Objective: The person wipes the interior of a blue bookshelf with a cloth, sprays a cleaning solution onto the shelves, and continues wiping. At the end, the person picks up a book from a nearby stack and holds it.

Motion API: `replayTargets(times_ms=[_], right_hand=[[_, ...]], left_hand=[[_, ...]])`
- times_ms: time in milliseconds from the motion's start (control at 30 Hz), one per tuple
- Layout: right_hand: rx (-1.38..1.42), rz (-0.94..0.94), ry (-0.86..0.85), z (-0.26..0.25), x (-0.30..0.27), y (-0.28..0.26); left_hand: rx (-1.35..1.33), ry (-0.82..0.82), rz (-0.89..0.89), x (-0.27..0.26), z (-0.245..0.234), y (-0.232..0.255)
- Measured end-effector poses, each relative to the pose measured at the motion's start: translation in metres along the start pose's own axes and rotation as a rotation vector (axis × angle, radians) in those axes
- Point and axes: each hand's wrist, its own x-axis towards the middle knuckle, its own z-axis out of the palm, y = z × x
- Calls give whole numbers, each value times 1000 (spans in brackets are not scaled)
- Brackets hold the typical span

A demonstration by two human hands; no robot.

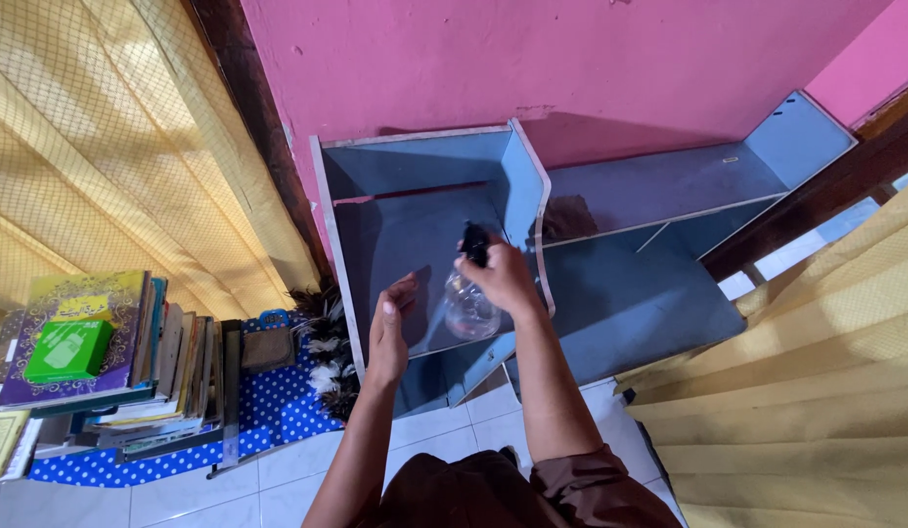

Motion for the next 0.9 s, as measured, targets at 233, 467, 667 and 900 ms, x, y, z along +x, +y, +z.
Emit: replayTargets(times_ms=[233, 467, 667, 900], right_hand=[[146, -215, -215, 38, 7, -13], [93, -173, -315, 53, 3, -36], [-60, -60, -340, 46, -15, -49], [-63, -17, -330, 28, -35, -42]], left_hand=[[-37, 66, 90, -8, -23, 10], [-52, 186, 217, -15, -50, 16], [-9, 236, 219, -19, -57, 24], [-50, 187, 177, -19, -48, 16]])
